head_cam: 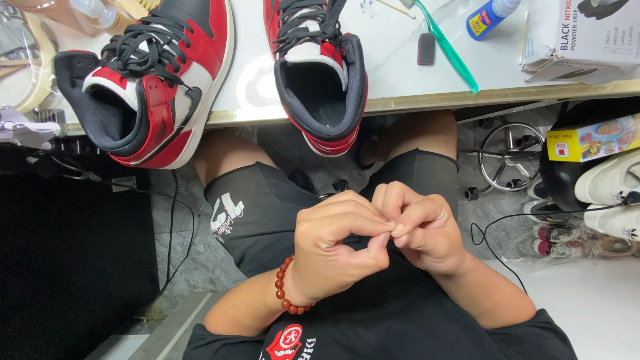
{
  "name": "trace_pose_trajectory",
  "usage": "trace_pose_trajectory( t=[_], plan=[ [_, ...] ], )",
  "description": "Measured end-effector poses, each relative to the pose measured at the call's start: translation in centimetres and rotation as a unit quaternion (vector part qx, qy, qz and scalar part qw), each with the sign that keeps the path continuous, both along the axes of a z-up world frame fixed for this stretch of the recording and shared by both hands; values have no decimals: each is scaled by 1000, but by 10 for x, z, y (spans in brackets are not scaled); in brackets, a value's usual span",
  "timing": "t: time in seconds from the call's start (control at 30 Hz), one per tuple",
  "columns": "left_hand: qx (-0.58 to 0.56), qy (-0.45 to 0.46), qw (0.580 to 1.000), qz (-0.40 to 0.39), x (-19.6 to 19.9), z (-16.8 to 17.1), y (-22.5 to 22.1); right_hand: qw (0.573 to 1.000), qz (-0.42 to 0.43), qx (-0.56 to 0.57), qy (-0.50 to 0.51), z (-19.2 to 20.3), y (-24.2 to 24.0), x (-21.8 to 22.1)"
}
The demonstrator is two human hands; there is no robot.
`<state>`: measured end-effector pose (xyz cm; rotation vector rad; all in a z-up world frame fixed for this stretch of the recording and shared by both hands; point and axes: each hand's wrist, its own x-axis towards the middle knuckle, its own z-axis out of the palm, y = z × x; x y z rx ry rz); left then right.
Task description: Applying glue to the sole of a sneaker to repair it.
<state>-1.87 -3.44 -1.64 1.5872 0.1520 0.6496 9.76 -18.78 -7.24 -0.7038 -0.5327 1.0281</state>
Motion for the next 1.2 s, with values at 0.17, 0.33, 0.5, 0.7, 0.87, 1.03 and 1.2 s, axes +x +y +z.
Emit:
trace_pose_trajectory(
  t=[0.17, 0.33, 0.5, 0.7, 0.87, 1.03, 1.2],
  plan=[
    [-11, 7, 1000, 5, 1, -3, 0, 999, 9, 5, 52, -4, 1, -1],
    [34, 10, 999, 41, 2, -6, 4, 994, -57, -21, -95, -2, 5, 1],
    [-44, 35, 998, 3, 5, -19, 13, 998, 2, -50, 24, -8, 7, 5],
    [-292, -23, 955, -39, -1, -67, 24, 997, -18, -40, 63, -4, 17, 7],
    [-295, 12, 955, -35, -7, -56, 33, 995, -87, -6, 41, -2, 20, 26],
    [-268, 54, 962, -16, -20, -75, 40, 988, -139, -55, -35, 12, 30, 41],
    [-219, 119, 966, 64, -14, -44, 48, 989, -123, 50, 58, 3, 31, 48]
  ],
)
